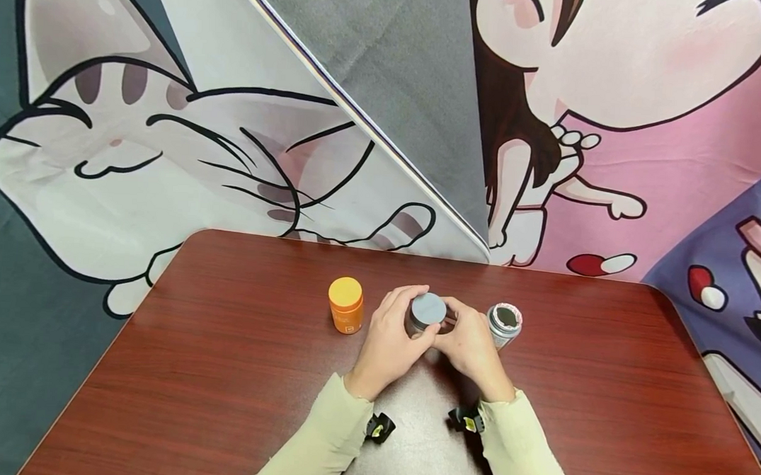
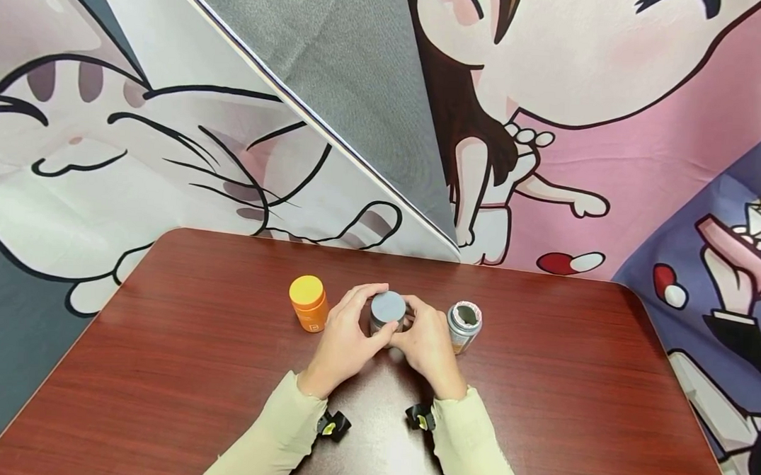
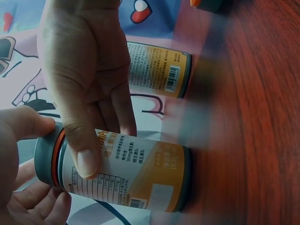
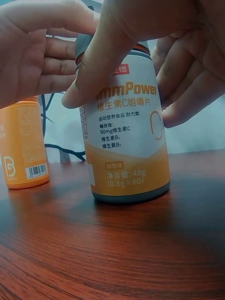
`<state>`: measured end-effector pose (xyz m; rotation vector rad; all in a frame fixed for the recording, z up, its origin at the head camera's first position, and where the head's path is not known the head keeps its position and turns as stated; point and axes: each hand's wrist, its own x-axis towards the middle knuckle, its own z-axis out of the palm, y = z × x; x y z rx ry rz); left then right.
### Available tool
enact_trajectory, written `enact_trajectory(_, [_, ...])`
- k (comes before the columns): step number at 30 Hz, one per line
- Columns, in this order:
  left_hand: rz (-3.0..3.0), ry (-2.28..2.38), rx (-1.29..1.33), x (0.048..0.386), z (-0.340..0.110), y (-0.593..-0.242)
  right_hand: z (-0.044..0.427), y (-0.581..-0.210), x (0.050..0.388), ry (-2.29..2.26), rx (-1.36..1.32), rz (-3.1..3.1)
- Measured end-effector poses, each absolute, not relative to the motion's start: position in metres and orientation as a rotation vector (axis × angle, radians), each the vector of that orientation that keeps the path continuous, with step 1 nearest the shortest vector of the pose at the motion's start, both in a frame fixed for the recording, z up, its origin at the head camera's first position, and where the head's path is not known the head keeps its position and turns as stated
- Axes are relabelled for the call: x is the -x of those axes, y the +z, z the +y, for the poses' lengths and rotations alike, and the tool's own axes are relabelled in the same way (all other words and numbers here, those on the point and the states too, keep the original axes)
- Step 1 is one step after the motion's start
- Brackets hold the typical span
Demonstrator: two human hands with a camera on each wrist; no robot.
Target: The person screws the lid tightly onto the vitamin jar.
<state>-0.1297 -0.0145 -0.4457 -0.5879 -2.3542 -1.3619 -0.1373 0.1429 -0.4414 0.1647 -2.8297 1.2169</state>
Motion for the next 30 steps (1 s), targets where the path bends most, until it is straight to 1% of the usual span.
enact_trajectory(7, [-2.306, -1.366, 0.559, 0.1279, -0.012, -0.4471, 0.1434, -0.4415, 0.1363, 1.192, -0.179, -2.822])
enact_trajectory(18, [-2.288, -1.371, 0.391, 0.1255, -0.0068, -0.448, 0.1431, -0.4412, 0.1367, 1.142, -0.176, -2.828])
enact_trajectory(30, [-2.292, -1.41, 0.413, 0.1253, -0.005, -0.4495, 0.143, -0.4401, 0.1361, 1.142, -0.181, -2.827])
